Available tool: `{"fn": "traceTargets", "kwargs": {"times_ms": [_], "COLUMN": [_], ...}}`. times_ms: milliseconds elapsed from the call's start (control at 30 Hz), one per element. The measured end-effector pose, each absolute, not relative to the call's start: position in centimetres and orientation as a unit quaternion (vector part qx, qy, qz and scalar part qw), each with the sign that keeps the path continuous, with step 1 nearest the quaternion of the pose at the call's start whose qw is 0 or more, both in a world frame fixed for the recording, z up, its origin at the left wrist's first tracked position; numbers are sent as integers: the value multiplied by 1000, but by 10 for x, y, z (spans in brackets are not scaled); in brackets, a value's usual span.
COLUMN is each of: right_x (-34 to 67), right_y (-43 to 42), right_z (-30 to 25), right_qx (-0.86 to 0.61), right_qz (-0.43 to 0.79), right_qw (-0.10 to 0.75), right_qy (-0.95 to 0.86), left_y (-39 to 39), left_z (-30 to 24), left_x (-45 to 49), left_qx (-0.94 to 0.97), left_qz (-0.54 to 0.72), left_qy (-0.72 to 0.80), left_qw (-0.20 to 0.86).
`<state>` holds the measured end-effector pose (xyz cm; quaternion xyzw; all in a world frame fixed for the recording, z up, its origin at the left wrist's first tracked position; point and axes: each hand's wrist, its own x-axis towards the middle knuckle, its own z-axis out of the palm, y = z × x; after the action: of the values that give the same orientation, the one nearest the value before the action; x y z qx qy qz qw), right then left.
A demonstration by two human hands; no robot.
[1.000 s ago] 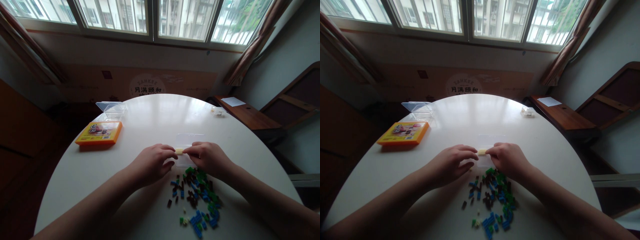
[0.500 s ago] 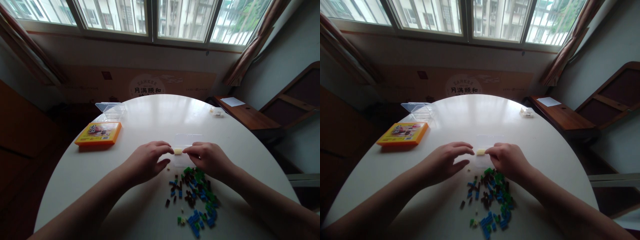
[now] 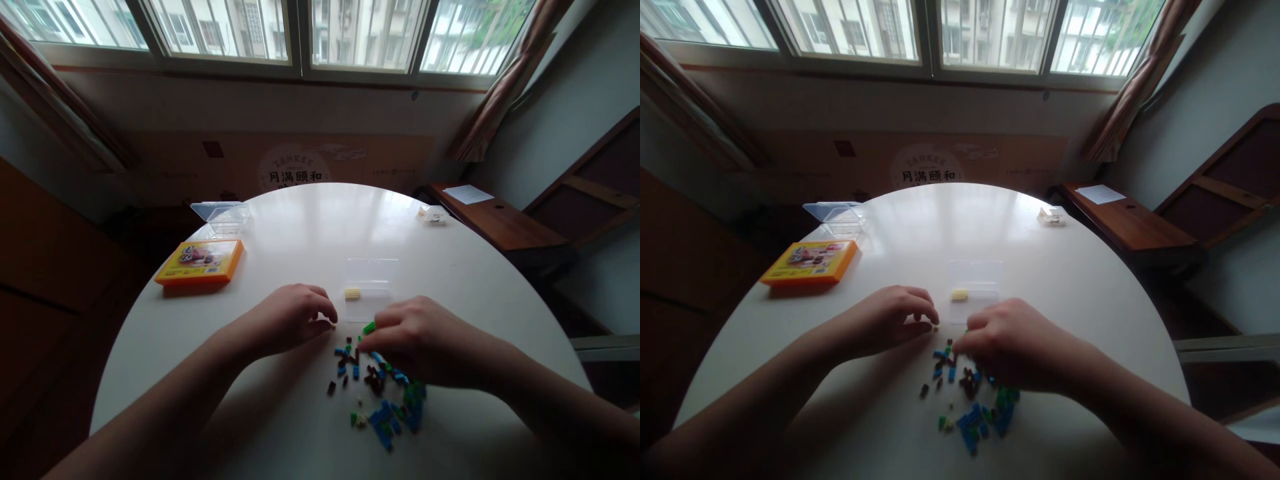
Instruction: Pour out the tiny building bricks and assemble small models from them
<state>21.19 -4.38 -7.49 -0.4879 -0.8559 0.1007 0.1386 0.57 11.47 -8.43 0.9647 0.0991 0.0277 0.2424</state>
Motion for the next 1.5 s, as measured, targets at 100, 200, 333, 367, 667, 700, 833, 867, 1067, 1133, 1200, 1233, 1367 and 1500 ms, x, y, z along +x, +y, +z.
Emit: {"fn": "traceTargets", "kwargs": {"times_ms": [100, 200, 333, 367, 667, 700, 833, 867, 1067, 1133, 1200, 1233, 1367, 1500], "right_x": [197, 189, 195, 199, 219, 218, 214, 214, 217, 219, 222, 223, 226, 226], "right_y": [-54, -58, -56, -55, -53, -53, -52, -52, -48, -47, -47, -47, -48, -48], "right_z": [-69, -68, -67, -66, -56, -57, -61, -63, -65, -64, -64, -63, -63, -63], "right_qx": [-423, -405, -407, -416, -465, -460, -446, -443, -439, -444, -450, -452, -454, -457], "right_qz": [123, 131, 136, 135, 157, 165, 174, 172, 189, 195, 200, 201, 203, 212], "right_qw": [83, 57, 36, 36, 50, 51, 62, 60, 60, 60, 55, 51, 53, 97], "right_qy": [-894, -903, -903, -899, -870, -871, -876, -878, -876, -872, -869, -867, -866, -858], "left_y": [116, 116, 117, 117, 117, 117, 117, 117, 117, 116, 116, 116, 116, 115], "left_z": [-85, -85, -86, -86, -86, -86, -86, -86, -86, -85, -85, -85, -86, -85], "left_x": [5, 6, 7, 7, 7, 8, 9, 9, 10, 10, 11, 10, 9, 8], "left_qx": [963, 962, 962, 962, 961, 961, 960, 960, 959, 958, 958, 957, 957, 955], "left_qz": [29, 26, 25, 25, 24, 23, 16, 14, 9, 6, 6, 6, 10, 17], "left_qy": [105, 111, 112, 112, 99, 99, 96, 94, 100, 104, 104, 102, 94, 88], "left_qw": [247, 246, 248, 249, 258, 258, 262, 264, 266, 267, 269, 270, 273, 281]}}
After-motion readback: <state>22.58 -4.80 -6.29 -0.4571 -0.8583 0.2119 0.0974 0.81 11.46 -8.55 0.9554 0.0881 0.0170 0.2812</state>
